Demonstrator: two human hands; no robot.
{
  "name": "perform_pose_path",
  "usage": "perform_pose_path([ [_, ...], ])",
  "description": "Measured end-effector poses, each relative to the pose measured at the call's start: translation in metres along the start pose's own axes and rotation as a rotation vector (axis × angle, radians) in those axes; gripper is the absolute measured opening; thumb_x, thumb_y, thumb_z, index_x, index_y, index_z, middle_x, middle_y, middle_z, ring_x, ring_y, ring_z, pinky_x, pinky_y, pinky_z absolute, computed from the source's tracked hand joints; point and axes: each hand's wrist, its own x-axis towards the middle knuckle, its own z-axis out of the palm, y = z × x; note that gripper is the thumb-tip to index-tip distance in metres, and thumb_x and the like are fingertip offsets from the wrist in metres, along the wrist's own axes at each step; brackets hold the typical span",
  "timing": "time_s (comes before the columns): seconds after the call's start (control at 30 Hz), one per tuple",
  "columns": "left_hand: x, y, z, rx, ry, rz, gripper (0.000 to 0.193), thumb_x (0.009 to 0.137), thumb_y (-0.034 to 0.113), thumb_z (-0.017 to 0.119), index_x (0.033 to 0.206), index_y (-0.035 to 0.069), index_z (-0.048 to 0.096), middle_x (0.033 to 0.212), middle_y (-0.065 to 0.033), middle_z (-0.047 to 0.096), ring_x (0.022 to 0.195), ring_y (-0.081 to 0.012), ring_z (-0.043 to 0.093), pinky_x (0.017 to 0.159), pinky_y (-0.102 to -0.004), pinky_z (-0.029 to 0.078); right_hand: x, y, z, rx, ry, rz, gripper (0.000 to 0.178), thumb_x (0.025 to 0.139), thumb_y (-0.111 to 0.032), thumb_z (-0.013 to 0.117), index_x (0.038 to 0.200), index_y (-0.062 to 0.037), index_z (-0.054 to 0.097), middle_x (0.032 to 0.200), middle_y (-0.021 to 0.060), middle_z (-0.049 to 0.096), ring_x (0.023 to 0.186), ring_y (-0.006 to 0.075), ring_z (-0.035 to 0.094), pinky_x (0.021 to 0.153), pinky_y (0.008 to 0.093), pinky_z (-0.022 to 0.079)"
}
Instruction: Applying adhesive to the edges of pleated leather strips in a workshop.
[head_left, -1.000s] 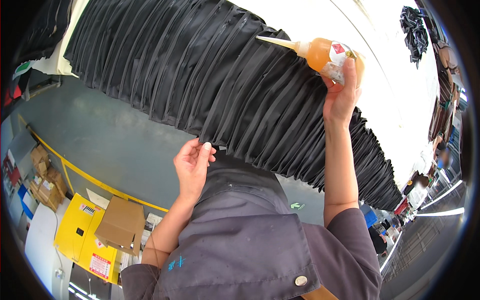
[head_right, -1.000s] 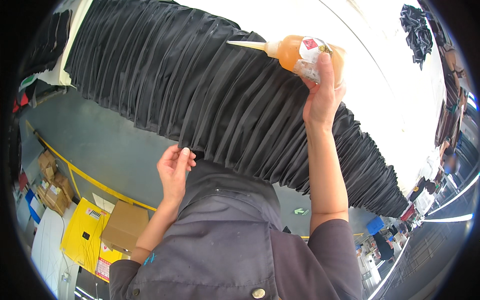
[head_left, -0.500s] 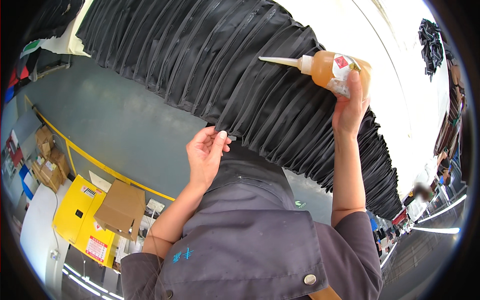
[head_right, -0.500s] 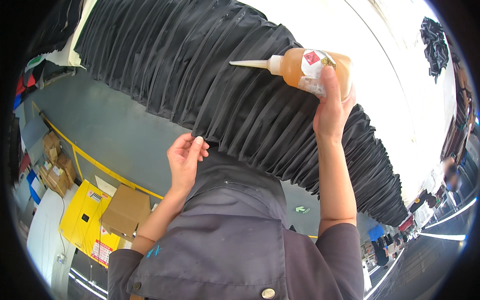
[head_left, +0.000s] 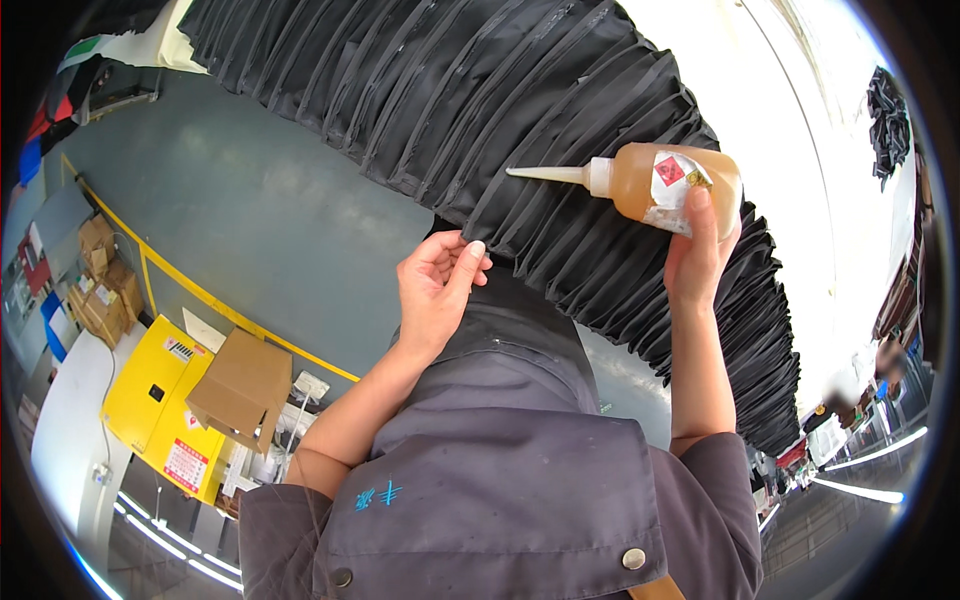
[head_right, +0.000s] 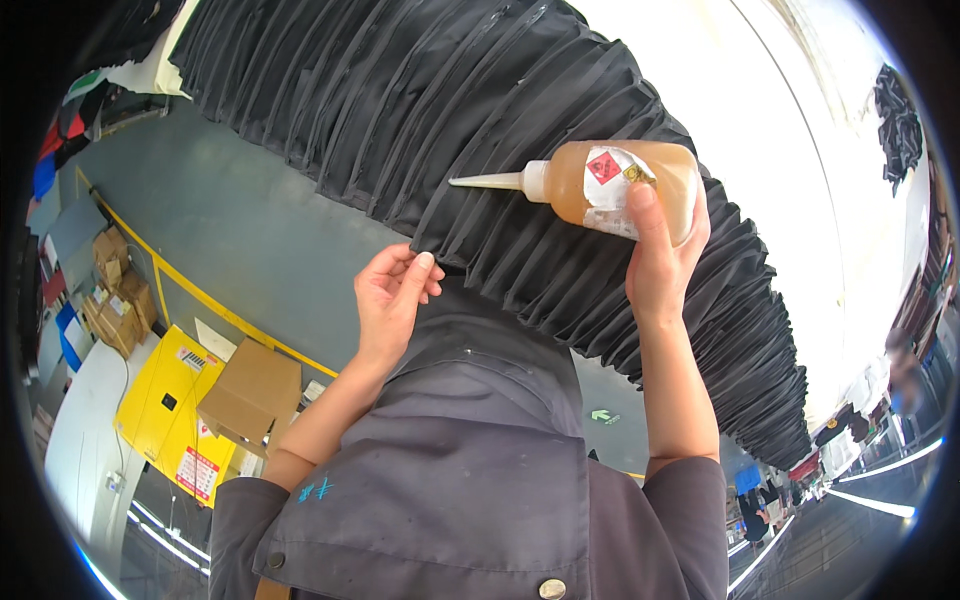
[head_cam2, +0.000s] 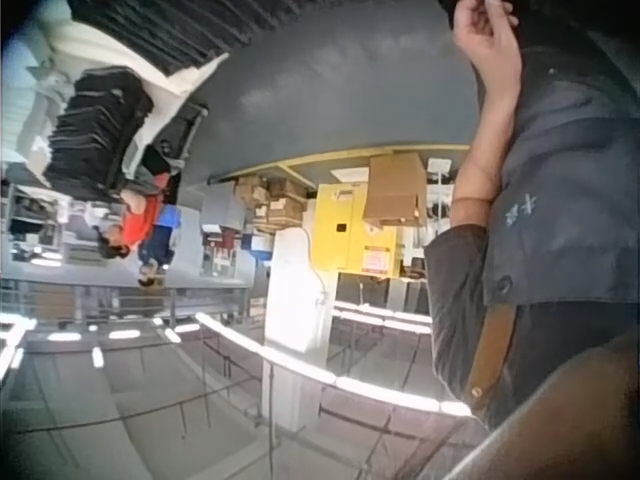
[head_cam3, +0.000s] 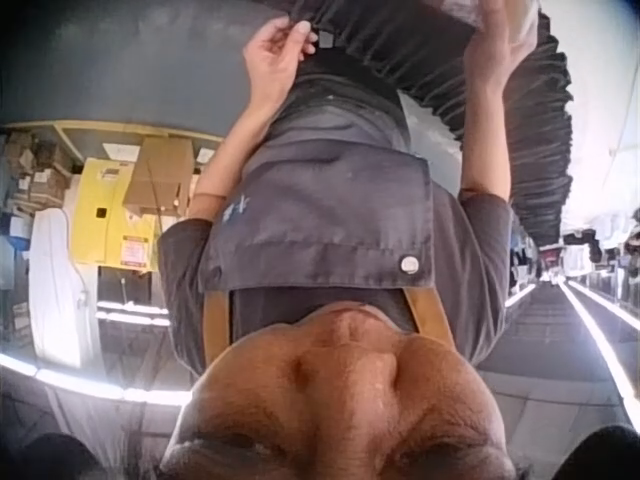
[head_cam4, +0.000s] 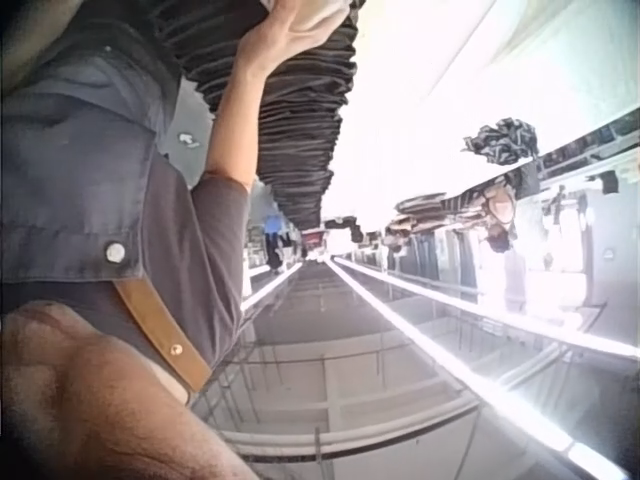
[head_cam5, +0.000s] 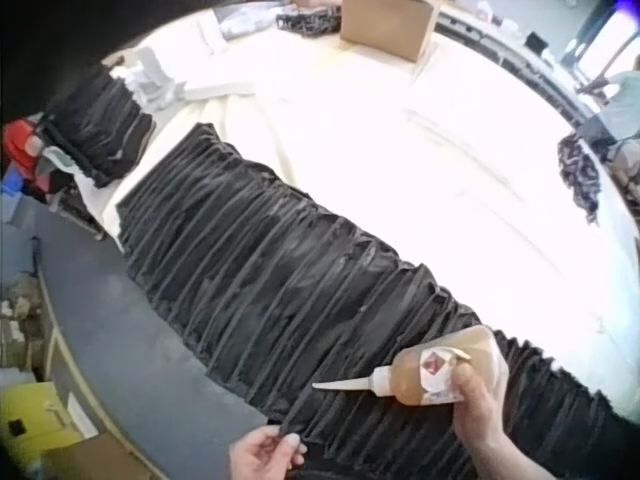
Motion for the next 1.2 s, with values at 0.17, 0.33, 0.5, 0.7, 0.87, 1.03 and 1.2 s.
perform_pose_path([
  [0.17,-0.001,0.001,-0.001,0.002,0.002,0.008,0.011,0.085,0.011,0.056,0.088,0.001,0.056,0.071,-0.0057,0.061,0.058,-0.0082,0.054,0.051,-0.019,0.04,-0.013,-0.002,0.008,0.026,-0.06,0.058,0.044,0.074,-0.026,0.068,0.103,-0.0006,0.048,0.092,0.0037,0.053,0.086,0.0105,0.05,0.079,0.0236,0.038],
  [0.33,0.0,0.003,0.001,-0.002,0.0,0.003,0.01,0.085,0.011,0.056,0.087,0.001,0.057,0.071,-0.0054,0.061,0.058,-0.0079,0.054,0.051,-0.0187,0.04,-0.026,-0.004,0.014,-0.017,-0.123,0.083,0.04,0.072,-0.026,0.069,0.096,-0.0019,0.048,0.087,0.0021,0.052,0.082,0.0088,0.049,0.076,0.0216,0.038],
  [0.5,0.0,0.0,0.001,-0.037,-0.012,-0.014,0.011,0.086,0.01,0.055,0.09,0.0,0.056,0.073,-0.0056,0.06,0.059,-0.0078,0.054,0.051,-0.0184,0.039,-0.023,-0.007,0.003,0.28,-0.06,0.262,0.048,0.079,-0.036,0.059,0.111,-0.0027,0.046,0.1,0.0071,0.055,0.094,0.0177,0.053,0.084,0.0315,0.042],
  [0.7,-0.007,-0.004,-0.001,0.06,-0.05,-0.02,0.013,0.086,0.01,0.054,0.092,-0.001,0.057,0.074,-0.0056,0.06,0.06,-0.0075,0.054,0.051,-0.0178,0.038,0.021,-0.015,-0.049,1.474,-0.174,0.397,0.038,0.08,-0.028,0.062,0.108,-0.0052,0.051,0.108,0.0117,0.052,0.095,0.0234,0.053,0.077,0.0291,0.052],
  [0.87,-0.014,-0.004,0.009,0.123,-0.097,-0.018,0.013,0.084,0.007,0.057,0.091,-0.003,0.059,0.074,-0.0068,0.061,0.063,-0.009,0.057,0.059,-0.0204,0.046,0.033,-0.03,-0.068,0.667,0.281,0.048,0.04,0.082,-0.031,0.06,0.11,-0.0052,0.048,0.108,0.0102,0.051,0.098,0.0223,0.053,0.078,0.03,0.052],
  [1.03,-0.015,-0.009,0.017,0.123,0.014,0.011,0.01,0.084,0.01,0.058,0.086,0.0,0.058,0.072,-0.0044,0.06,0.059,-0.0064,0.053,0.049,-0.0178,0.038,0.039,-0.031,-0.055,0.215,0.356,-0.119,0.045,0.082,-0.034,0.058,0.117,-0.0088,0.042,0.11,0.0081,0.051,0.1,0.02,0.054,0.08,0.0342,0.051],
  [1.2,-0.011,-0.007,0.015,0.117,0.055,-0.025,0.011,0.081,0.008,0.062,0.081,-0.002,0.055,0.072,-0.0055,0.06,0.059,-0.0075,0.055,0.055,-0.0195,0.045,0.055,-0.034,-0.048,0.144,0.301,-0.208,0.043,0.084,-0.029,0.057,0.116,-0.0027,0.045,0.106,0.0093,0.053,0.098,0.0177,0.054,0.079,0.0356,0.05],
])
